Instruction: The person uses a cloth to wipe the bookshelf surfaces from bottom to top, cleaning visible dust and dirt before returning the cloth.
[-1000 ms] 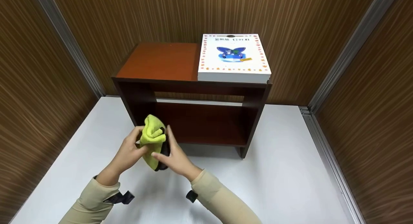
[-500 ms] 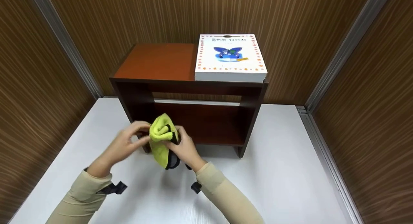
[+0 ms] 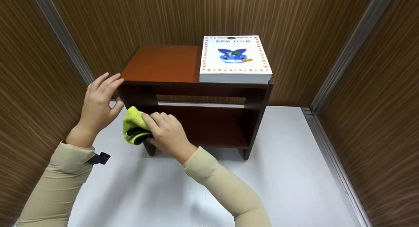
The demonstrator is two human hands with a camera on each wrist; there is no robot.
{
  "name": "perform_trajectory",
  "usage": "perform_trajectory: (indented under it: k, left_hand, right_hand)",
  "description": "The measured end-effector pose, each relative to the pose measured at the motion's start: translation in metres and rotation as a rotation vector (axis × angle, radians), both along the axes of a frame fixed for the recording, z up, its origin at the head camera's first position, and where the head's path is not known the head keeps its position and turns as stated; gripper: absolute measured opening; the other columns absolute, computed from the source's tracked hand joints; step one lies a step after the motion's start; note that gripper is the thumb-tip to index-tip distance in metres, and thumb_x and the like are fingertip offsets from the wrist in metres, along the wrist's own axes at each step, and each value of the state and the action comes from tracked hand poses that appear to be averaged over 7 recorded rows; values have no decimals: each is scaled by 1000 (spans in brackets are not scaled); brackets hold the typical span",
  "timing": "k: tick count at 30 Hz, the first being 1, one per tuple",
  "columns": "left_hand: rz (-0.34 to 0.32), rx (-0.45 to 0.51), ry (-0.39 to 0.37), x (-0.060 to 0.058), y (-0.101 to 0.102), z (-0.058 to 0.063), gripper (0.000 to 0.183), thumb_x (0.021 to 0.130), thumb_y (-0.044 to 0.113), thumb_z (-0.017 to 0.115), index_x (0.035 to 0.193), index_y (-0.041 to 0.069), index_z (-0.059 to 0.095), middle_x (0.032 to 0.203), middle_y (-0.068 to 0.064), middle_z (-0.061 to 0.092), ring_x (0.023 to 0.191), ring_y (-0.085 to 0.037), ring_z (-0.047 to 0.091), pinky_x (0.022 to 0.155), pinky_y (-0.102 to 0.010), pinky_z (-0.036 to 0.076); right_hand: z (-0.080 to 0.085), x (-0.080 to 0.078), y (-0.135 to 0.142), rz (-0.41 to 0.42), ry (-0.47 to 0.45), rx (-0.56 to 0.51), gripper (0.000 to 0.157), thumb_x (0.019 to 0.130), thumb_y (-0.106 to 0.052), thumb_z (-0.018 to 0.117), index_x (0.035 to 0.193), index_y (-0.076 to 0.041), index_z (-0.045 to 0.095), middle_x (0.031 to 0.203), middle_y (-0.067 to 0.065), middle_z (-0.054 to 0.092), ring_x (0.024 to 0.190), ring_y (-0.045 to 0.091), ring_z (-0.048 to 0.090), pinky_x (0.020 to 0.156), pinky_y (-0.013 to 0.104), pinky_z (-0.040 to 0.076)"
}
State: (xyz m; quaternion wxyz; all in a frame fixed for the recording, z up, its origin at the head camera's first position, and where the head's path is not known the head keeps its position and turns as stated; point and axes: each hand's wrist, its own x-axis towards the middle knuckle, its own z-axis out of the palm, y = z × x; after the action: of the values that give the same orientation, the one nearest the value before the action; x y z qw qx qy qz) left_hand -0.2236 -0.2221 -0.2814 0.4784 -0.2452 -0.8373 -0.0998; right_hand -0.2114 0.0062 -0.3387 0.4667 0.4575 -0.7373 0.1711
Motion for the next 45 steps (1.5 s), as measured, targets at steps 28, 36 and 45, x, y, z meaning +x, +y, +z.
perform_trajectory:
  k: [28,36,45]
  left_hand:
    - [-153,-50,-96,-7,-11,23,54,83,33,37,130,10,51,102,-12,59,97,-28,56,99,-56,27]
    - [-126,-102,-118,-9,-7,27,52,84,34,41,129,13,55,106,-13,57,105,-27,53,101,-53,27]
    - [-153,-78,-114,-9,-9,25,45,84,30,45,120,10,63,106,-14,55,98,-30,51,93,-45,35]
  right_hand:
    - [54,-31,-42,-312,422,234,34,92,-9,48,123,-9,62,128,4,57,123,21,48,99,37,39]
    - [57,-30,4,-309,390,203,32,92,-6,48,118,-9,65,127,5,58,121,23,50,97,38,41]
    - [59,-25,39,-312,333,166,30,92,-5,49,115,-10,68,125,2,59,120,21,51,95,38,42]
